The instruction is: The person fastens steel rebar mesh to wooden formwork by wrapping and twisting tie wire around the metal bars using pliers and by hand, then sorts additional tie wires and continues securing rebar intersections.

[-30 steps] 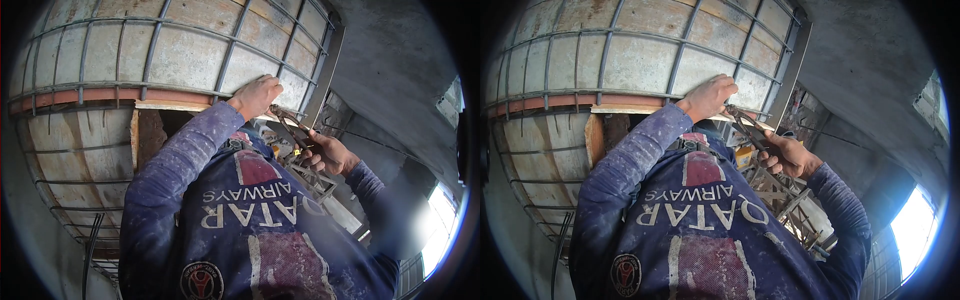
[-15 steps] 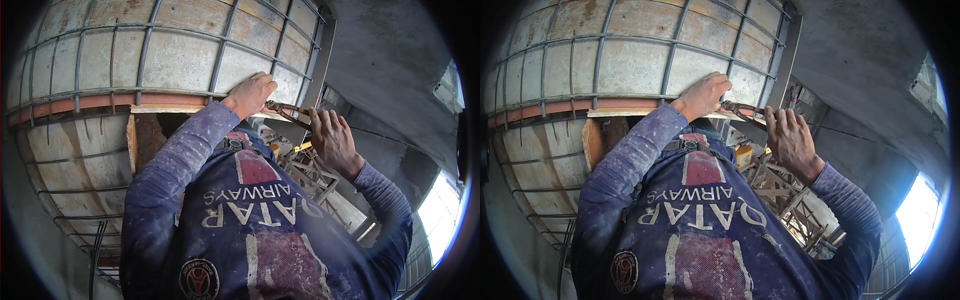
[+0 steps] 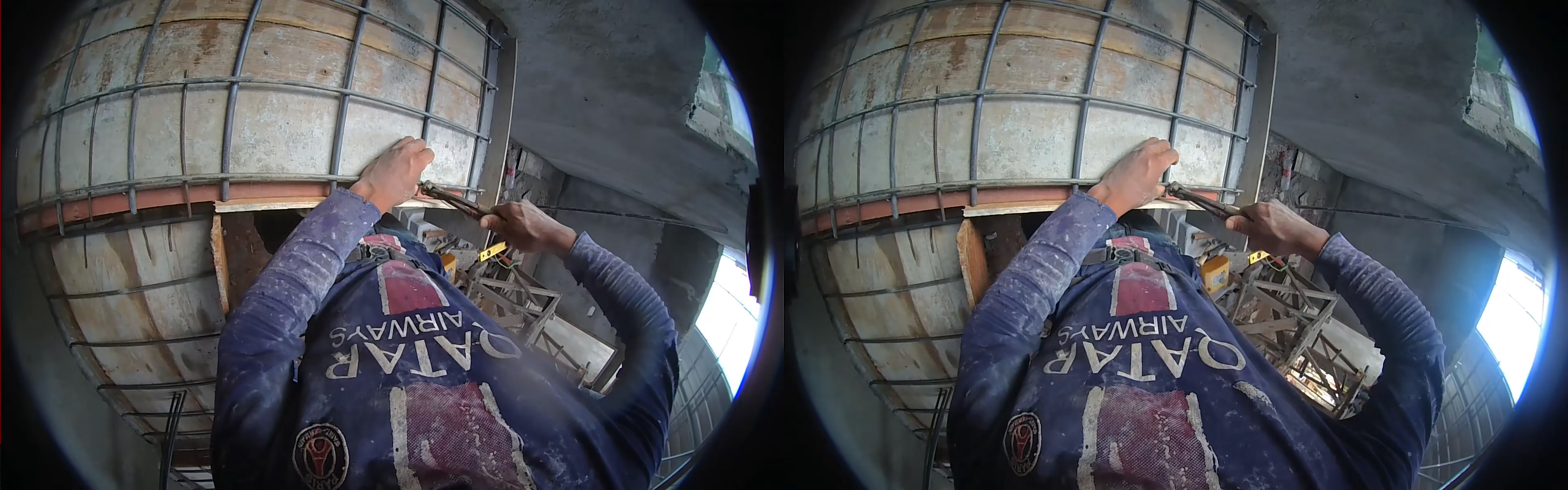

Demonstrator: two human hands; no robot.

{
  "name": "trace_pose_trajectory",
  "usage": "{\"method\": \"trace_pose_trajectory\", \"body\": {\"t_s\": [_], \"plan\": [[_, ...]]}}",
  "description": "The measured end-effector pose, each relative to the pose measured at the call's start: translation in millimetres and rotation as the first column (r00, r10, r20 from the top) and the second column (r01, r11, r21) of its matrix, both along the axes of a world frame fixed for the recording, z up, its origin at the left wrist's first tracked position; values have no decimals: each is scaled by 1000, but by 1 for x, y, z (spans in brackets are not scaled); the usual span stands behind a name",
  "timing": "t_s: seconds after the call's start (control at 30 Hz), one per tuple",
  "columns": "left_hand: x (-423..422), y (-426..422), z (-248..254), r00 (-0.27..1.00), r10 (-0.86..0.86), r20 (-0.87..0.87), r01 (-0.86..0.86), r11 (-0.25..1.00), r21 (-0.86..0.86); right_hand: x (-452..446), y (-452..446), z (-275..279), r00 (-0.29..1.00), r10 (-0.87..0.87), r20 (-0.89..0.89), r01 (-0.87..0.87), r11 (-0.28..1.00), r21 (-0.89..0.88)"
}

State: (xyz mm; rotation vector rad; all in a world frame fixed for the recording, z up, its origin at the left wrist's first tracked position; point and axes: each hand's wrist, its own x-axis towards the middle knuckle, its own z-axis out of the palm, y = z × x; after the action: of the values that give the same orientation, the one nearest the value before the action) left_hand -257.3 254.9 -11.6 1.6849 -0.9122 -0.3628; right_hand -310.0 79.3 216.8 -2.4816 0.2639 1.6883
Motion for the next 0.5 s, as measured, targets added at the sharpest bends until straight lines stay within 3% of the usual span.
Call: {"method": "trace_pose_trajectory", "body": {"t_s": [0.1,0.17,0.2,0.23,0.27,0.3,0.33,0.37,0.4,0.43,0.5], "plan": [[0,-1,-4,1000,-7,17,8,1000,-29,-7,3,-2,989,92,116,-75,987,-143],[-3,-1,-5,1000,-11,23,12,1000,-21,-19,-5,-9,976,121,183,-114,992,-46],[-4,-2,-7,1000,-11,26,12,1000,-24,-20,-2,-9,986,-149,76,151,989,-13],[0,-2,-6,999,-3,38,4,1000,-26,-14,3,-7,917,-399,-32,399,917,-5],[2,-1,-6,999,-3,46,4,1000,-19,-8,14,-1,726,-677,-122,676,735,-57],[2,2,-3,999,-25,23,25,1000,-15,-11,7,-3,719,-684,-122,684,728,-47],[2,3,1,999,-50,6,50,999,-13,-15,-7,-5,430,-862,-266,893,450,-13],[4,2,2,998,-54,21,54,998,-7,-15,-19,-5,104,-906,-411,992,126,-27],[4,3,3,999,-44,-4,44,999,-30,-16,-20,0,-13,-860,-510,1000,-11,-7],[4,5,2,999,-36,-34,34,998,-48,-21,-21,0,-11,-853,-522,1000,-13,0],[6,6,2,998,-53,-30,52,998,-30,-29,-23,-3,120,-924,-363,987,70,147]]}}
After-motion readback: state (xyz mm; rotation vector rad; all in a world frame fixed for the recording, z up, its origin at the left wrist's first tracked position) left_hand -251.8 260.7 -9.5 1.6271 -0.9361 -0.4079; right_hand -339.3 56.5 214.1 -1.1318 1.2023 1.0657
